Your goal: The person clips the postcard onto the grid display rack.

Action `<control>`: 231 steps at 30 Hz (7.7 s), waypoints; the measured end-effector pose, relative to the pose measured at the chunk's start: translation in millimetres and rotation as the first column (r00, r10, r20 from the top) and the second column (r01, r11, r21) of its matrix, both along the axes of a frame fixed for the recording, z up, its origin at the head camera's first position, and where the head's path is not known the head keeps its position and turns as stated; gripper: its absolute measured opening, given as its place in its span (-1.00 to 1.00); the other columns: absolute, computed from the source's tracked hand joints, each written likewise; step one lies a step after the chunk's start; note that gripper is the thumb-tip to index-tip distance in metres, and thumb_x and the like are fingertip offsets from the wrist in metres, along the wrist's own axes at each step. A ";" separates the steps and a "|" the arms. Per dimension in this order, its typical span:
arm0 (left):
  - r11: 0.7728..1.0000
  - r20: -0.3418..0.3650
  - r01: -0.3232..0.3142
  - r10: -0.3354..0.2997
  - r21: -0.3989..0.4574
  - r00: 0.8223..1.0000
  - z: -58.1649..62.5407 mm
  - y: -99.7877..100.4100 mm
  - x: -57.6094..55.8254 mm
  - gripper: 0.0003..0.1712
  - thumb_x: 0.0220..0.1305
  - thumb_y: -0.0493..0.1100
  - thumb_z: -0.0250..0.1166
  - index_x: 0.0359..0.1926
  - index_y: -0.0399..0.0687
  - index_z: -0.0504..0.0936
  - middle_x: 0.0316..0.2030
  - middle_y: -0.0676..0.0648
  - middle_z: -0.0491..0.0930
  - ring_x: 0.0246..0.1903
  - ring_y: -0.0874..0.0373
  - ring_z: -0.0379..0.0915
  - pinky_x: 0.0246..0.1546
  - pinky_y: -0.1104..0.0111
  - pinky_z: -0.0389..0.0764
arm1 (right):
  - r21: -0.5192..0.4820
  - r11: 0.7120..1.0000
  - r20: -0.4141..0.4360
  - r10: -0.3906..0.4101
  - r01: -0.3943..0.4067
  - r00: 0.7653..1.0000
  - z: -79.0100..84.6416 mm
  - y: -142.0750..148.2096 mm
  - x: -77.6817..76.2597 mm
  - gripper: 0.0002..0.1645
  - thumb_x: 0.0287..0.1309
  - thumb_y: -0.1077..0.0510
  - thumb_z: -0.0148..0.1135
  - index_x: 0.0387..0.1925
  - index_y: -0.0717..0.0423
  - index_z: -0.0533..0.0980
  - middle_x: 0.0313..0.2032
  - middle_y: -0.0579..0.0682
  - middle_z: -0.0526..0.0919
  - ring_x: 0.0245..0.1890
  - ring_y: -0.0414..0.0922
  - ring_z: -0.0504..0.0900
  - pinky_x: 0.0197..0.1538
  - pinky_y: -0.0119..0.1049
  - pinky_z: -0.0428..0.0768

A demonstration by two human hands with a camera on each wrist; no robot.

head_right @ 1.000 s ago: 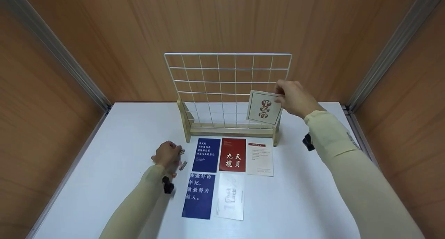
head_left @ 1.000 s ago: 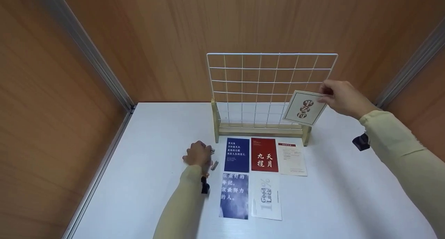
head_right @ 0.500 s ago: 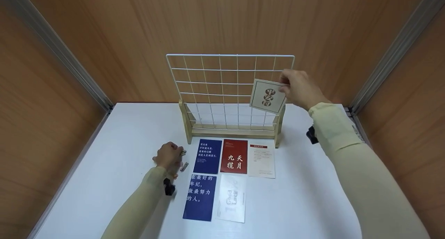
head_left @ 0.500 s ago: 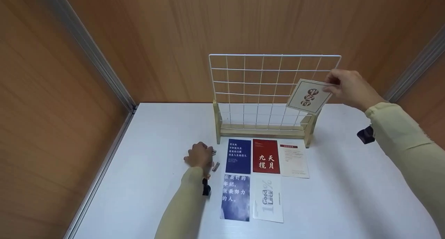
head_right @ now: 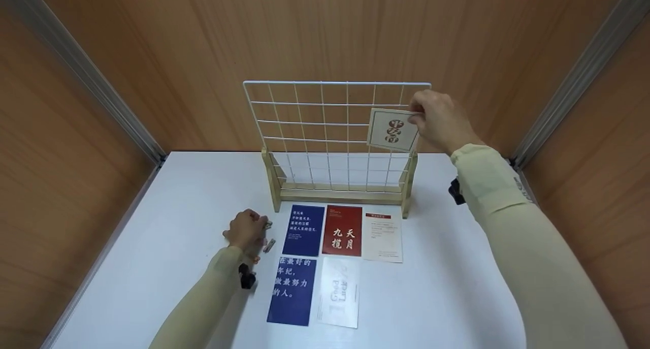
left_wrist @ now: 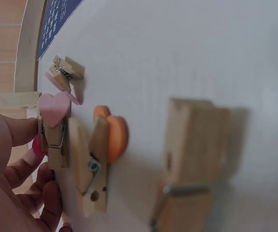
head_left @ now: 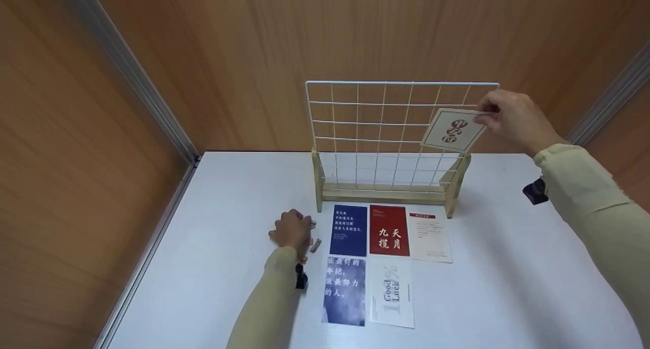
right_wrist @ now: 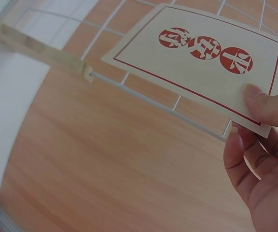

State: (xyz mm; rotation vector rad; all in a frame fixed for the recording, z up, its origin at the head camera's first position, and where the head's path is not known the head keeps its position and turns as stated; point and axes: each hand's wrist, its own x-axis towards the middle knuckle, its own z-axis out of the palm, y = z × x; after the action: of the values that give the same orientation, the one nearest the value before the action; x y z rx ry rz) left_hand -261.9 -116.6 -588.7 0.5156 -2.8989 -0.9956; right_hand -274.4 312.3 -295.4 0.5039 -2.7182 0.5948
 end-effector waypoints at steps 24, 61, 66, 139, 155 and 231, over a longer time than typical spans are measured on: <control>1.000 -0.028 0.008 -0.008 -0.001 1.000 3.1 0.8 5.8 -0.70 0.36 0.05 0.24 -0.18 -0.08 0.66 -0.32 -0.05 0.61 -0.21 -0.06 0.50 -0.05 -0.04 0.29 | -0.208 0.973 -0.264 -0.158 0.104 0.951 -7.9 -9.7 -11.0 -0.68 0.24 0.31 0.29 0.01 0.36 0.55 0.13 0.24 0.33 0.22 0.12 0.24 0.31 -0.06 0.33; 0.969 -0.095 0.100 -0.080 0.225 0.992 15.0 -22.4 0.9 -0.87 0.34 -0.06 0.30 -0.20 0.01 0.63 -0.36 0.04 0.60 -0.22 0.03 0.46 0.06 -0.05 0.14 | -0.315 0.937 -0.239 -0.230 0.149 0.943 -26.2 -24.9 -18.6 -0.60 0.28 0.28 0.27 0.15 0.21 0.57 0.03 0.22 0.53 0.03 0.14 0.55 0.09 0.10 0.54; 0.969 -0.159 0.152 -0.121 0.197 0.980 30.6 -20.1 -4.4 -0.86 0.34 -0.07 0.30 -0.20 -0.02 0.65 -0.33 0.05 0.60 -0.25 0.06 0.48 0.04 -0.04 0.17 | -0.299 0.944 -0.261 -0.219 0.137 0.940 -26.1 -27.8 -22.2 -0.60 0.27 0.28 0.29 0.14 0.20 0.58 0.03 0.21 0.54 0.02 0.13 0.56 0.09 0.09 0.55; 0.735 -0.524 0.660 -0.627 -0.154 0.576 263.0 140.9 -32.3 -0.78 0.36 -0.10 0.31 -0.04 -0.05 0.72 -0.20 0.06 0.68 -0.17 0.24 0.48 -0.03 0.47 0.42 | -0.234 0.964 -0.315 -0.197 0.125 0.929 -30.0 -29.0 -20.9 -0.60 0.34 0.23 0.22 0.19 0.10 0.56 0.01 0.22 0.52 0.03 0.16 0.57 0.09 0.08 0.54; 0.710 -0.504 0.651 -0.679 -0.267 0.533 298.7 177.0 -40.6 -0.81 0.35 -0.09 0.32 -0.09 -0.01 0.75 -0.16 0.10 0.70 -0.14 0.22 0.43 0.02 0.41 0.27 | -0.217 0.968 -0.321 -0.195 0.128 0.927 -27.9 -27.6 -19.0 -0.59 0.33 0.22 0.23 0.19 0.08 0.57 0.00 0.21 0.52 0.03 0.15 0.56 0.09 0.06 0.55; 0.627 -0.376 0.665 -0.777 -0.405 0.505 347.8 230.6 -73.6 -0.81 0.39 -0.05 0.27 -0.12 0.14 0.80 -0.20 0.18 0.72 -0.15 0.31 0.54 -0.07 0.36 0.31 | -0.228 0.968 -0.360 -0.184 0.105 0.915 -31.4 -34.9 -19.8 -0.61 0.30 0.29 0.25 0.14 0.10 0.60 -0.04 0.21 0.53 -0.02 0.13 0.57 0.09 0.04 0.55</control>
State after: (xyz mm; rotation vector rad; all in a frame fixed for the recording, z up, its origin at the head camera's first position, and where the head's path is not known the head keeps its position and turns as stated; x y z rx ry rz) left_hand -335.5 114.0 -240.9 -0.9650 -2.5917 -0.6614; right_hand -294.2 277.4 -326.8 0.3202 -2.2741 0.6514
